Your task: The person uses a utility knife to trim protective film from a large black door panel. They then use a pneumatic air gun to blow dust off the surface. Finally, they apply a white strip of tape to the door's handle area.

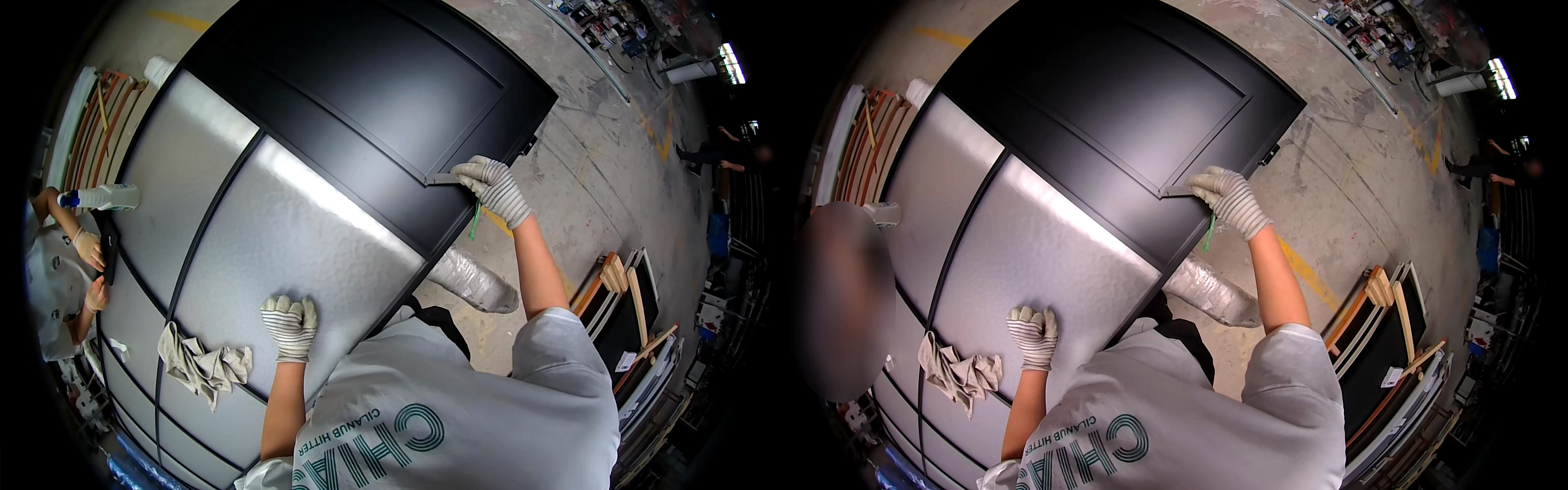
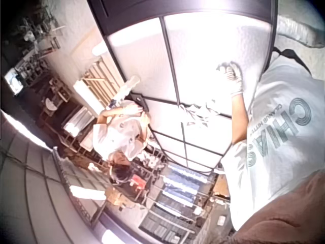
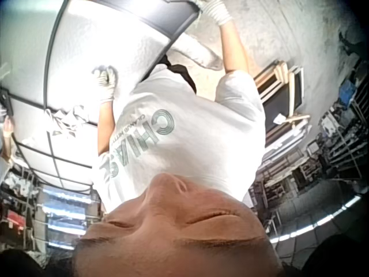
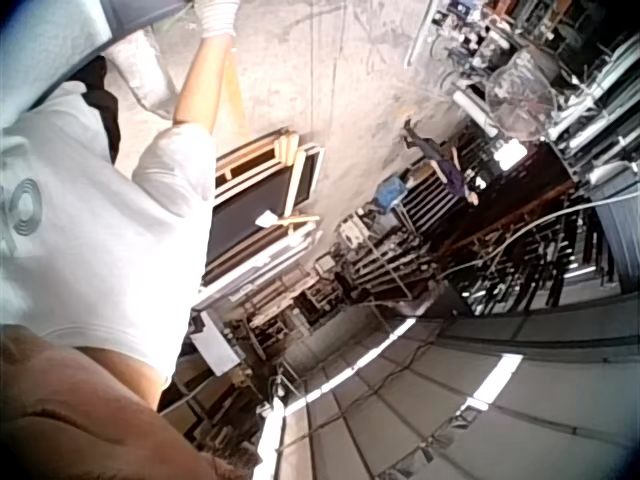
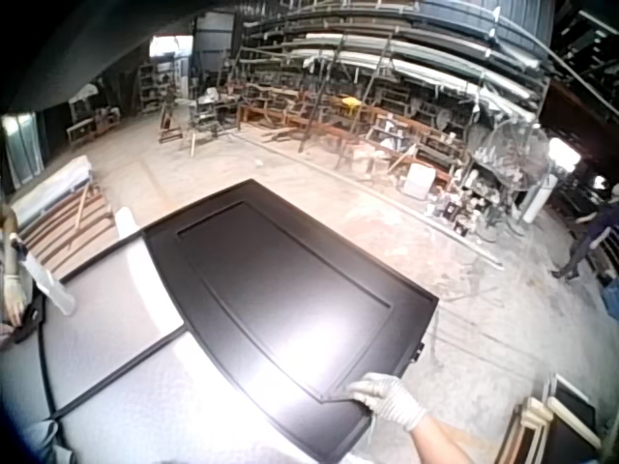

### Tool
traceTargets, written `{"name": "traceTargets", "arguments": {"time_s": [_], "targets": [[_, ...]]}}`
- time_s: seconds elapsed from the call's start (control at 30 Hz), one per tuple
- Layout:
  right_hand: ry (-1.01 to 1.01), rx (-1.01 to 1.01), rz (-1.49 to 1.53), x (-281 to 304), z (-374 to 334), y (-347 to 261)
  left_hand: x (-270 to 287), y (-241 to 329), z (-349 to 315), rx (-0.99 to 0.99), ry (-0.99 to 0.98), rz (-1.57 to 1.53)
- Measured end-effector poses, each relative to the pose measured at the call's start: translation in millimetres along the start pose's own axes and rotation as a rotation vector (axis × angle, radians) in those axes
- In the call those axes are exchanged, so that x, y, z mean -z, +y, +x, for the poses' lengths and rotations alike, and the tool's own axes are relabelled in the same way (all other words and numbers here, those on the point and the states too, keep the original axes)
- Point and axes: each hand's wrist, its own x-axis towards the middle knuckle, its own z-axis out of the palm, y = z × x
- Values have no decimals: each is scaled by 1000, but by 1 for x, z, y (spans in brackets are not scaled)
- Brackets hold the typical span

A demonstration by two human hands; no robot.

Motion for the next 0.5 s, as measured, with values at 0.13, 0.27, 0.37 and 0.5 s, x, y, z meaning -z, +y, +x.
{"name": "traceTargets", "arguments": {"time_s": [0.13,0.27,0.37,0.5], "targets": [[21,-56,-22,-2,2,-3,0,0,0,5,3,0],[23,-57,-41,-1,2,-5,0,0,0,6,-2,11],[41,-34,-24,-2,1,-7,-2,0,-1,11,4,15],[33,-50,13,-3,0,-5,-1,0,-1,16,-6,20]]}}
